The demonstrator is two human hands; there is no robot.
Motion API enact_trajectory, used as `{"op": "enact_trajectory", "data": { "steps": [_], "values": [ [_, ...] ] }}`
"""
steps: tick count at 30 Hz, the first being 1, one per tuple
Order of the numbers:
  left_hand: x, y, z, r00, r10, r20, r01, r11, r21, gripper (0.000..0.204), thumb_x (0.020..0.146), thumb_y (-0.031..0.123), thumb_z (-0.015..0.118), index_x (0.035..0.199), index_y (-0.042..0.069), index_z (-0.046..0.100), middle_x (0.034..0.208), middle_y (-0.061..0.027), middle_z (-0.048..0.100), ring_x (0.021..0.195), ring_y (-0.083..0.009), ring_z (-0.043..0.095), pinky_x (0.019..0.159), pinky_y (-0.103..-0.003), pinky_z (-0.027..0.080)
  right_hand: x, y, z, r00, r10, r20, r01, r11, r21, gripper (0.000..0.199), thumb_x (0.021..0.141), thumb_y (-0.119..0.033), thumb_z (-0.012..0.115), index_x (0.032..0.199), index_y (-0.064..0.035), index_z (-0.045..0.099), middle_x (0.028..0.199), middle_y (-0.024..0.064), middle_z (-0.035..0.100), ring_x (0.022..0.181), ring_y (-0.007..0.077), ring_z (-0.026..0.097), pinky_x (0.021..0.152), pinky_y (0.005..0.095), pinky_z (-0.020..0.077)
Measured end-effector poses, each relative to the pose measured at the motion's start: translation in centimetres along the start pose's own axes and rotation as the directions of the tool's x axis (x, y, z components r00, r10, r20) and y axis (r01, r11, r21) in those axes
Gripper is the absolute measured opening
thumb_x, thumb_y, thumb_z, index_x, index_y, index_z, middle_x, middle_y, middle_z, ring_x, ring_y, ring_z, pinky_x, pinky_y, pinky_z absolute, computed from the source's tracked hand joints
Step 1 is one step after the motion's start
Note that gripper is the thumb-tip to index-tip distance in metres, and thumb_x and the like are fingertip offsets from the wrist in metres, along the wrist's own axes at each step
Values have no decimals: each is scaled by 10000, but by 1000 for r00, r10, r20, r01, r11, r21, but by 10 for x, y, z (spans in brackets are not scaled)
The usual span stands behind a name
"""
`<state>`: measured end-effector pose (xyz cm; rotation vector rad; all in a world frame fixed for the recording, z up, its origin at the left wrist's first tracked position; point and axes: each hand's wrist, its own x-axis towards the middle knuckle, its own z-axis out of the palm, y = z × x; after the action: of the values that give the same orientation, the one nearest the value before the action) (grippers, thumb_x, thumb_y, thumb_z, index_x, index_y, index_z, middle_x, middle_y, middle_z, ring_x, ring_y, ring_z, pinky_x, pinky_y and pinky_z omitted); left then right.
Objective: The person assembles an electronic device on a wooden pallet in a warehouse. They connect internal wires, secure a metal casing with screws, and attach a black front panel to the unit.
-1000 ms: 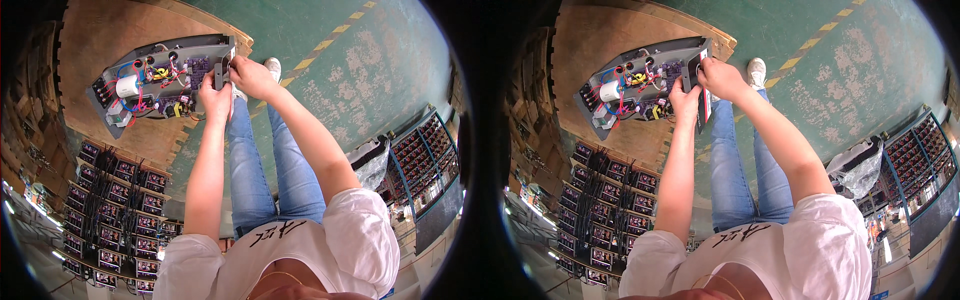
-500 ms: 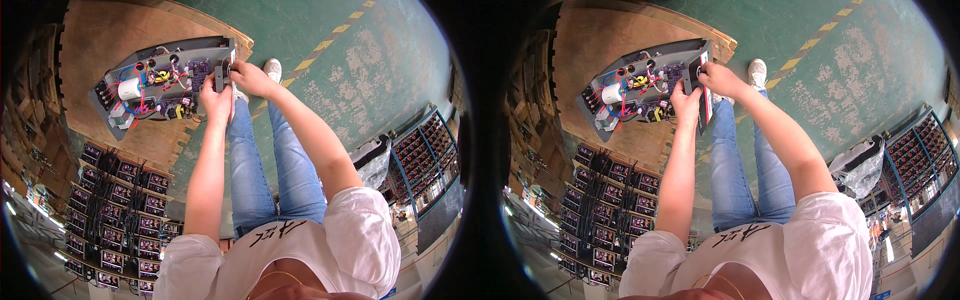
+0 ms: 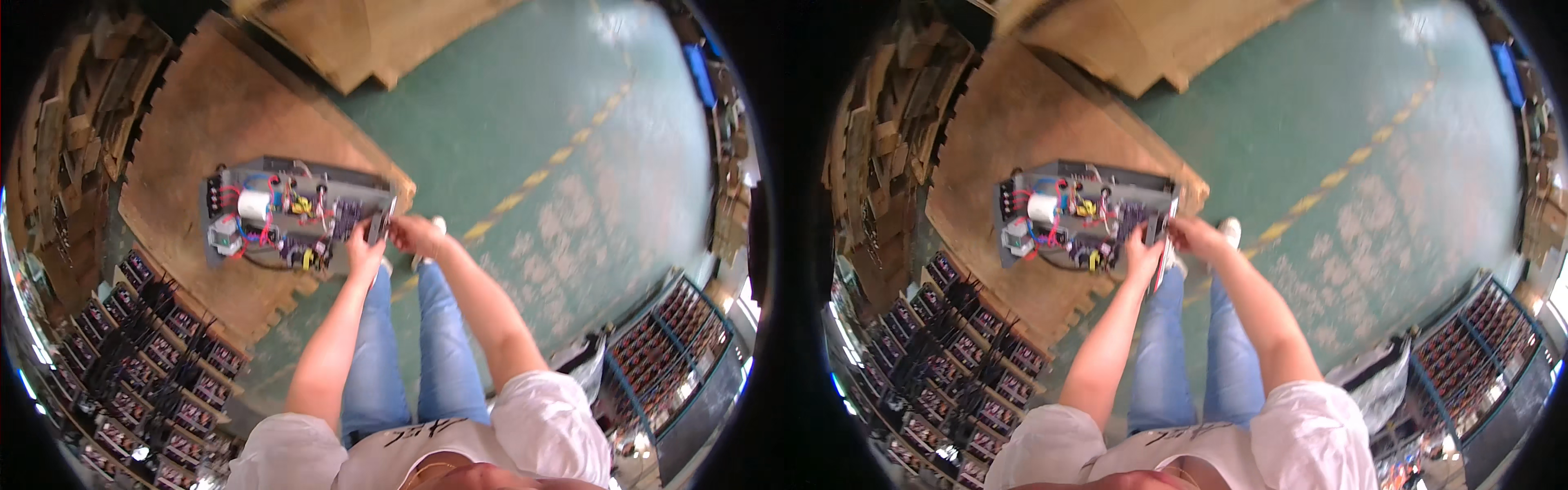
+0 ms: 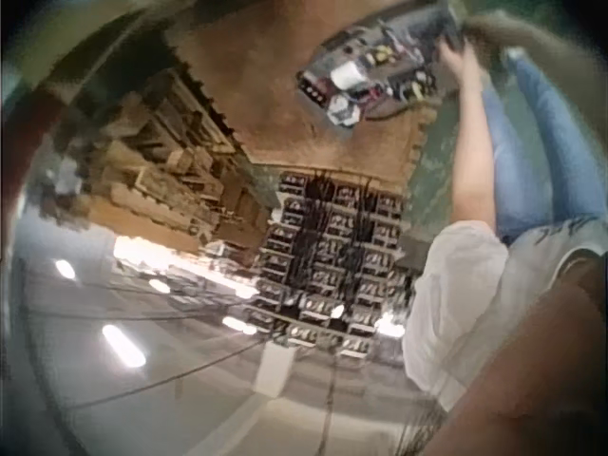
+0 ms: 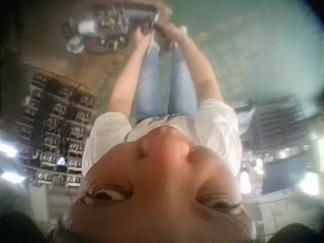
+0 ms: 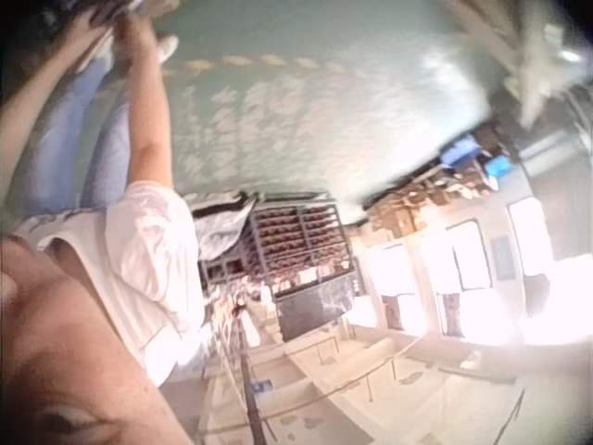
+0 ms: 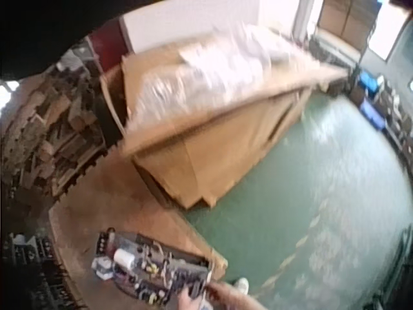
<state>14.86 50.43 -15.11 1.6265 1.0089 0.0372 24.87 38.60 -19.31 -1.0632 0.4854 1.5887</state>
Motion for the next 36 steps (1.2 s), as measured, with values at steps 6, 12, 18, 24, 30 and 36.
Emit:
{"op": "enact_trajectory", "data": {
  "steps": [6,12,18,24,30,36],
  "values": [
    [7,8,-8,982,-149,117,106,945,309,559,671,56,616,1224,75,542,1146,-181,598,1098,-341,555,945,-403,438,-40,-29,-21,817,-242,-524,167,968,-188,188,873,-217,578,848,-30,591,685,36,561,556,125,529,493,258,429],
    [8,30,-8,979,-72,190,9,950,311,592,681,64,617,1259,30,494,1160,-189,577,1128,-349,524,961,-408,426,-143,-109,-28,743,-376,-553,237,921,-308,117,863,-140,588,868,-24,597,697,33,576,581,120,551,524,251,451],
    [-7,28,-23,973,-118,200,45,941,335,461,697,42,609,1155,10,565,1064,-184,614,1016,-334,585,866,-397,473,-184,-215,-32,284,-921,-267,279,346,-896,91,881,-94,587,936,-28,613,728,-3,551,666,69,491,605,225,420],
    [-11,13,-24,959,-255,119,220,942,252,367,693,53,660,1056,16,619,923,-173,662,863,-311,648,771,-378,503,-226,-444,47,-59,-998,-20,509,-13,-861,119,871,-12,556,971,9,616,864,37,608,793,104,546,726,241,444],
    [-11,29,-11,922,-386,8,363,874,323,370,711,109,669,1063,7,620,983,-191,653,911,-323,631,801,-395,497,-195,-594,105,399,-769,500,644,-153,-749,177,875,-17,555,1021,22,647,973,69,671,877,124,598,805,261,468],
    [-17,42,-5,904,-418,-90,422,839,344,367,742,134,653,1083,4,617,1084,-216,619,1026,-347,584,882,-424,467,-143,-618,147,796,-505,335,26,-524,-851,209,843,-178,620,1008,-65,682,899,114,676,810,195,633,759,309,494]
  ]
}}
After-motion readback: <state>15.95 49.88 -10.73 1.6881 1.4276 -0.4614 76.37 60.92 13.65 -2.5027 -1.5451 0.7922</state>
